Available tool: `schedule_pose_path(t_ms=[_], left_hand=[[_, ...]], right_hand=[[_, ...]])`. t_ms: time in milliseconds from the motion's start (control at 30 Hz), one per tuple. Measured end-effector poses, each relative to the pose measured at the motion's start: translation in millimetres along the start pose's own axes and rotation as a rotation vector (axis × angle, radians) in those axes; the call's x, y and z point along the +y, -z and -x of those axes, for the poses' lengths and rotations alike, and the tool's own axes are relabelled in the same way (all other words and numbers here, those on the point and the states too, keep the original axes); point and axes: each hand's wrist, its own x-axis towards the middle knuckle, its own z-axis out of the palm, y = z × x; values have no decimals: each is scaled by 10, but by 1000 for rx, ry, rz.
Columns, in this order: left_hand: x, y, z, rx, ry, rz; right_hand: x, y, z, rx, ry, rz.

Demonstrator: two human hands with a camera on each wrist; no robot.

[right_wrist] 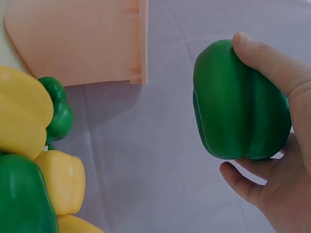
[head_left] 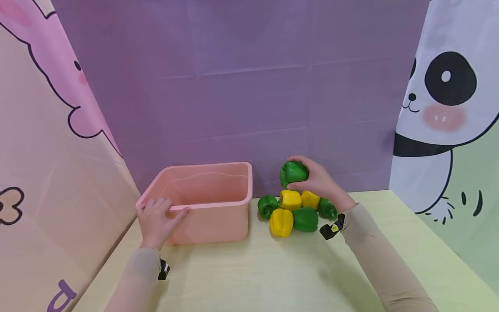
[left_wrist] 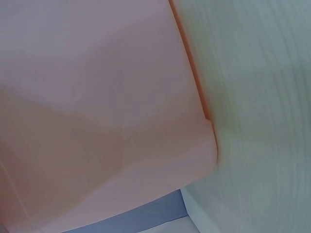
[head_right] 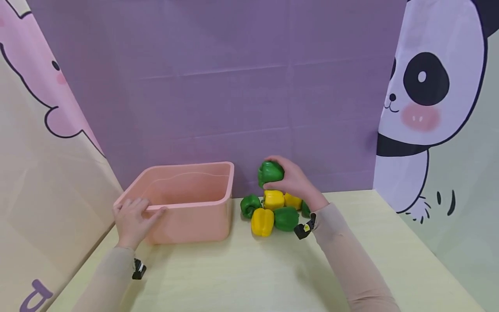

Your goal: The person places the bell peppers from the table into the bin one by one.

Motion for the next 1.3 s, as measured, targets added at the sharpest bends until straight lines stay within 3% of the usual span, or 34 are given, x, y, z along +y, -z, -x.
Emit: schedule_pose_path(t_ms=[1300], left_hand=[[-14, -21, -2, 16, -22, -10]], right_hand=[[-395, -242, -410, -63, 151, -4]])
